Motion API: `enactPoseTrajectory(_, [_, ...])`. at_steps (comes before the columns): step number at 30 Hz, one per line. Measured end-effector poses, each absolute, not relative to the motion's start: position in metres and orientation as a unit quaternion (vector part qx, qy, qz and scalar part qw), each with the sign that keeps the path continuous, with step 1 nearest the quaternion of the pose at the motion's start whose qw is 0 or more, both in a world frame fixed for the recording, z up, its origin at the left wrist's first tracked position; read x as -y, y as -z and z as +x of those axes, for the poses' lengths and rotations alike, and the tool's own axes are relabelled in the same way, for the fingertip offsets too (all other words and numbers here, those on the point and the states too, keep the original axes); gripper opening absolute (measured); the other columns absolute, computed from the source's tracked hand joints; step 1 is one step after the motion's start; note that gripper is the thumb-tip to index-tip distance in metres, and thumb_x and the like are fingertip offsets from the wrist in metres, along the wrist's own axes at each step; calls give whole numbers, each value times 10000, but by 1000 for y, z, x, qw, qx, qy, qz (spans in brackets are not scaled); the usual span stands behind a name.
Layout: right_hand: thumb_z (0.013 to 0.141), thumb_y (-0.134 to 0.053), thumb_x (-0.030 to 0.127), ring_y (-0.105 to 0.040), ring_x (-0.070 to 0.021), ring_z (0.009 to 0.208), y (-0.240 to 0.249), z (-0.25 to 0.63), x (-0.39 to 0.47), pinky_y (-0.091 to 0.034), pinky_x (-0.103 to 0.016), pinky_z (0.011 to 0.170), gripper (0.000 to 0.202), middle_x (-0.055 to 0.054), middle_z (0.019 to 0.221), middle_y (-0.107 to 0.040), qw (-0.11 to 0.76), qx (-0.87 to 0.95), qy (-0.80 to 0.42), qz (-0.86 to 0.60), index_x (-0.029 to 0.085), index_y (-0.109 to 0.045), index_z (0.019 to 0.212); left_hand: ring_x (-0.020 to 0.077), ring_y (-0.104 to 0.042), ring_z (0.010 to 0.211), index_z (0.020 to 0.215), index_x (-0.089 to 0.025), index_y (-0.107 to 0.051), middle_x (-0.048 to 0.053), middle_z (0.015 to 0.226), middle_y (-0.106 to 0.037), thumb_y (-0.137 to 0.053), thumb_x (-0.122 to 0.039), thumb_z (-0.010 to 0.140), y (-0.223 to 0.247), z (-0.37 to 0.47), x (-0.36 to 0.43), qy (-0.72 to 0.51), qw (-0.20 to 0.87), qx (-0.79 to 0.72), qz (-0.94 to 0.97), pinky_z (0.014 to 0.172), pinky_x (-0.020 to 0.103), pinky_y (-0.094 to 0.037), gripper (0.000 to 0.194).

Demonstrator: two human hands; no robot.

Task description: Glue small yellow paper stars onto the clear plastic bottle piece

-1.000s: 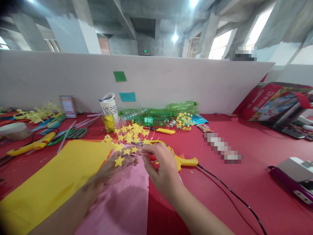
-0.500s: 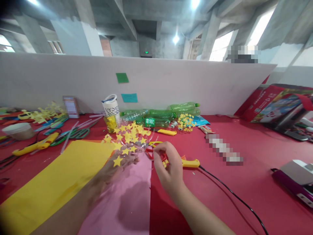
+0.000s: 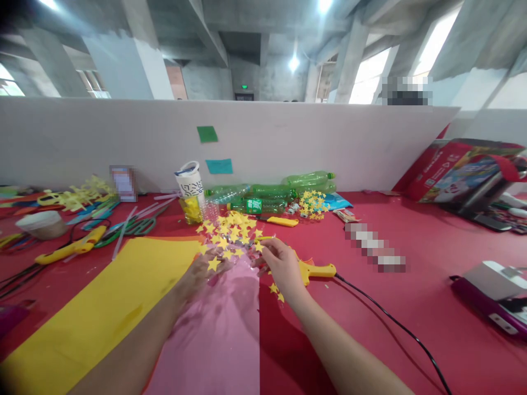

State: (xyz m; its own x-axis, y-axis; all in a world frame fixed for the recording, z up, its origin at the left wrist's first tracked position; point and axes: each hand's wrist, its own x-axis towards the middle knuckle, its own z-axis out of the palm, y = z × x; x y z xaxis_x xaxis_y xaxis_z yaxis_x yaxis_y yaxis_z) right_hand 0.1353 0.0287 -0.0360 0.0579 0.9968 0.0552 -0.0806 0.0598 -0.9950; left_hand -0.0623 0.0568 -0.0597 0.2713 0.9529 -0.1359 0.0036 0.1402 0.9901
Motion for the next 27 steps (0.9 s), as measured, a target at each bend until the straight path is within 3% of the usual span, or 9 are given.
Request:
enactPoseTrajectory(6, [727,-594,331,-651,-166,567,44,138,-34,-517,-242,441,163,-19,635,-656,545,482,-476,-495,177,-615,775,68,-425,459,910,-145,-635,-74,533,-476,-785,-265,568,53,-75,-60,-328,582,-476,572,487,207,-343,392])
enactPoseTrajectory(11, [744,-570,331,-656,-161,591,49,140,-36,-511,-229,429,159,-31,717,-673,532,497,-459,-510,180,-620,752,134,-580,550,915,-125,-655,44,759,-665,-711,-167,571,50,-94,-65,-291,541,-516,597,506,232,-398,351])
enactPoseTrajectory(14, [759,-555,335,-664,-169,598,54,140,-38,-528,-249,447,164,-33,731,-675,521,514,-445,-516,184,-615,737,187,-634,679,908,-134,-662,71,854,-688,-642,-142,593,50,-102,-70,-320,462,-558,610,581,254,-438,315])
enactPoseTrajectory(20, [804,-525,350,-629,-164,520,55,149,-43,-497,-262,438,190,-18,673,-671,504,565,-351,-551,195,-613,870,214,-603,868,1008,-228,-625,55,972,-668,-506,-136,716,39,-105,-72,-435,227,-611,621,769,289,-431,328])
enactPoseTrajectory(24, [844,-494,356,-561,-139,512,40,173,-36,-435,-253,478,240,-23,686,-653,492,611,-219,-580,175,-610,951,199,-589,885,1047,-209,-604,57,1008,-637,-482,-204,803,24,-93,-55,-490,140,-567,647,803,280,-445,273])
enactPoseTrajectory(27, [840,-501,278,-545,-137,550,37,190,-20,-417,-258,527,169,-15,687,-642,434,687,-150,-563,184,-638,869,175,-578,834,1062,-207,-601,49,977,-620,-485,-198,826,16,-80,-36,-520,100,-520,670,796,272,-455,264])
